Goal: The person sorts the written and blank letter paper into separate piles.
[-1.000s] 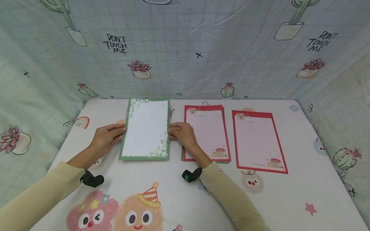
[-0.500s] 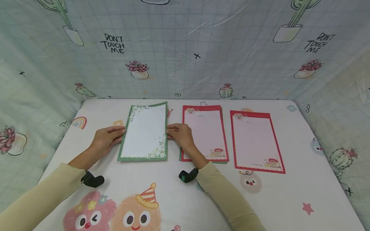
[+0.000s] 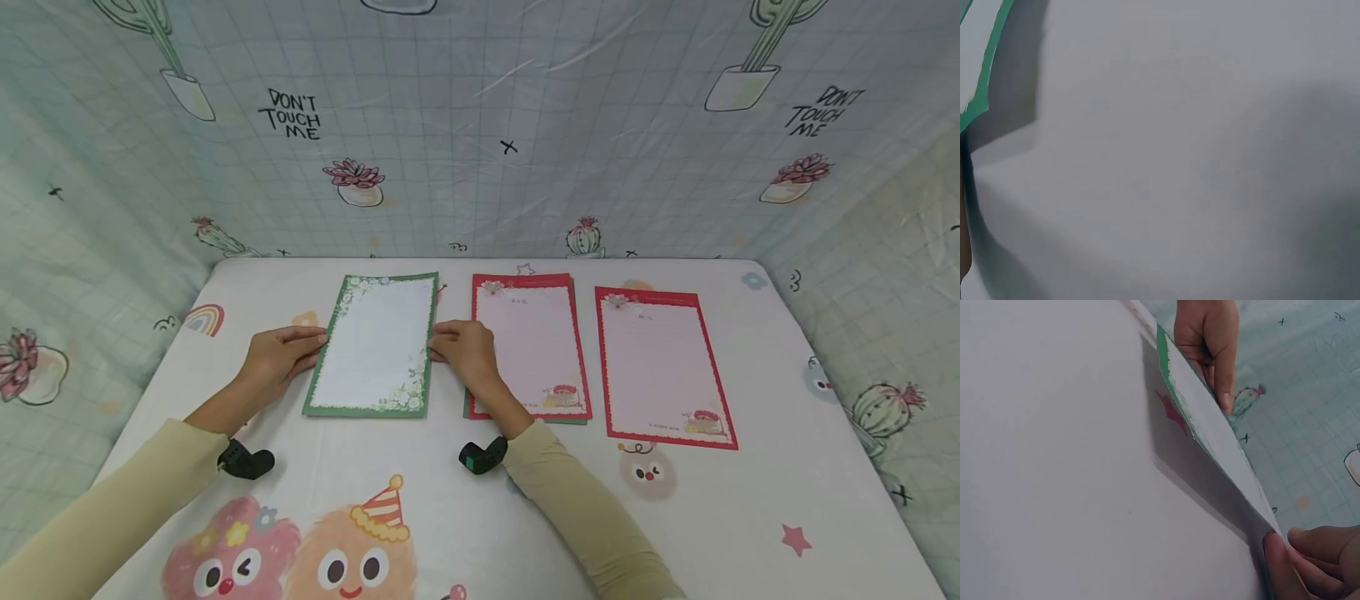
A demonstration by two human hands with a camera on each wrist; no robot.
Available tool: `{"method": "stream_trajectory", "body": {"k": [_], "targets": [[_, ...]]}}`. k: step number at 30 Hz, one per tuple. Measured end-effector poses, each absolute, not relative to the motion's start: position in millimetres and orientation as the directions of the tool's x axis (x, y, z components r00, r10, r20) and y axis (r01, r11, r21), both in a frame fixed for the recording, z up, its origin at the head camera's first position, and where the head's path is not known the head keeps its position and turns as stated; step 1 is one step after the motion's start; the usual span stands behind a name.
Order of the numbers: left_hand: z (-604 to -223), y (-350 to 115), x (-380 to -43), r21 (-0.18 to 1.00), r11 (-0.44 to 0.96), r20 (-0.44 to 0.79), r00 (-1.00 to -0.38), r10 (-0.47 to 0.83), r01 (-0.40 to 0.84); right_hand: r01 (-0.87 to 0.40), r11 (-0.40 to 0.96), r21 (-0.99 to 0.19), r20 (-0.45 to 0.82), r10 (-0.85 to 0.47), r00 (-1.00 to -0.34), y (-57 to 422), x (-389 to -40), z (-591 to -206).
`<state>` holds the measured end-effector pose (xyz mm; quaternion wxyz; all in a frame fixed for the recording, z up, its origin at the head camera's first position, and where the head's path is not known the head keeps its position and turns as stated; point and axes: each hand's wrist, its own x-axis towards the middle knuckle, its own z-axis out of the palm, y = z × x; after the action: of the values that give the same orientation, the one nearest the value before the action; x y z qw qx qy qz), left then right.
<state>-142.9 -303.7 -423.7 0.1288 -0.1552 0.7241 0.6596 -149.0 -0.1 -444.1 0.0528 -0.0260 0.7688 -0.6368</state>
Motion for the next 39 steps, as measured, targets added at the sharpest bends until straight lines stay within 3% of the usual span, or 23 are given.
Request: {"method": "stream_trajectory", "body": {"k": [4,9,14,24,39], "targets": [[-421,-304,-144,0.906,0.258,-0.333,-0.941,-0.055,-0.336,0.004,0.243,-0.970,-0.029,-0.101,-0.994,3,-147,-437],[-411,-301,-142,0.801,0.548,-0.227,-0.970,-0.091,-0.239,-0.071,0.319,-0.945,0.039,-0.106,-0.994,10,-142,-424],[-402,-288,-139,0.719,0.682,-0.112,-0.991,-0.070,-0.130,-0.140,0.310,-0.941,0.103,-0.131,-0.986,24,-137,-412],[-392,-234,-135,0.749,0.662,-0.025,-0.996,0.080,0.035,-0.133,0.386,-0.913,0.137,-0.019,-0.990,86,-127,-401],[-407,-164,-132,0.932,0.359,-0.149,-0.957,0.248,-0.052,-0.012,0.605,-0.796,0.061,0.059,-0.996,200,-114,-420]]}}
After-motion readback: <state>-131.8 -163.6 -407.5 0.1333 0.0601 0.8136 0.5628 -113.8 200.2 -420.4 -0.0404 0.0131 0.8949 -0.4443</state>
